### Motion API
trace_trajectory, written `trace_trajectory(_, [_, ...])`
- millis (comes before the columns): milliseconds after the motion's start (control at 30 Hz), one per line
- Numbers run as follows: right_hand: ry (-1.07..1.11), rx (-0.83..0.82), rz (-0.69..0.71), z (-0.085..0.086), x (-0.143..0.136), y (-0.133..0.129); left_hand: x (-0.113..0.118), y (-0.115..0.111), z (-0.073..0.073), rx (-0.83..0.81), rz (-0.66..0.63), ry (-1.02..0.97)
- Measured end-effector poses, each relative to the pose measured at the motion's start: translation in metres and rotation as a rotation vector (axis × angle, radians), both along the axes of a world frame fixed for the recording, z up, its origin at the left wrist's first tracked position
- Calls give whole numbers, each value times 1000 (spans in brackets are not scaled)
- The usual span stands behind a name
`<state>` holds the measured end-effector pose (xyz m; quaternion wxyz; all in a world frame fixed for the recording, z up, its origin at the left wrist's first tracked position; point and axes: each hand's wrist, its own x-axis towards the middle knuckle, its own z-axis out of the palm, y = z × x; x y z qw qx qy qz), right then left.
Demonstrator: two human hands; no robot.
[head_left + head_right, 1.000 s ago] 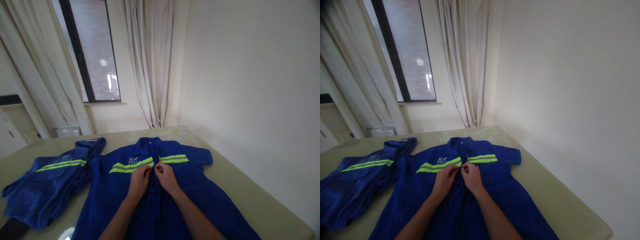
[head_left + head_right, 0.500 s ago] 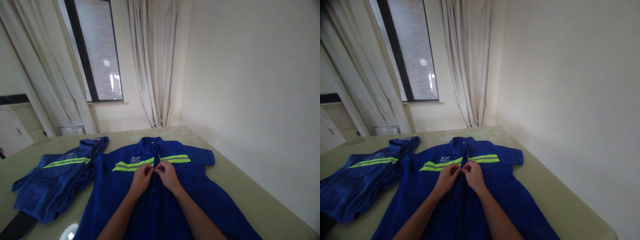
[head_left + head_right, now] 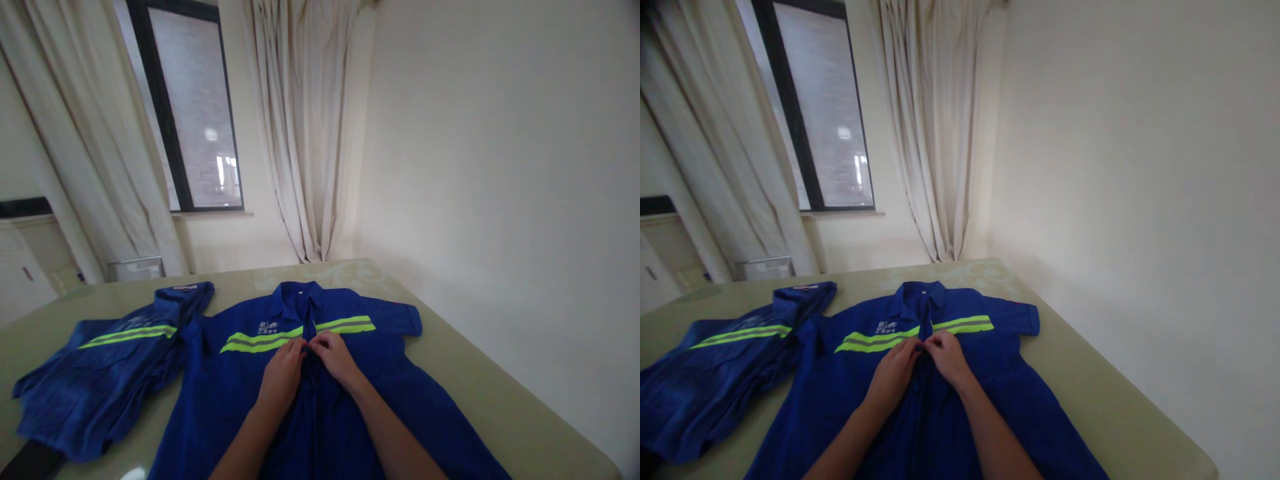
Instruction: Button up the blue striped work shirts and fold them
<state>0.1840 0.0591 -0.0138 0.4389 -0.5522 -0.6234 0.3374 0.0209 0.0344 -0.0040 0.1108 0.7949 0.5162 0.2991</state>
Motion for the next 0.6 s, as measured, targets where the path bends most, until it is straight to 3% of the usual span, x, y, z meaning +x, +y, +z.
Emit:
trace_trajectory(200, [-114,140,-100,5,-6,-11,-7,12,-1,52,35,-25])
trace_trajectory(333, [-328,121,-161,10,-13,-21,-8,11,-6,80,58,20])
trace_trajectory(467, [-426,56,-227,21,-18,-24,-3,-6,-15,88,16,165])
trace_trajectory(600, [-562,-9,-319,29,-23,-19,-1,-39,-26,121,24,296])
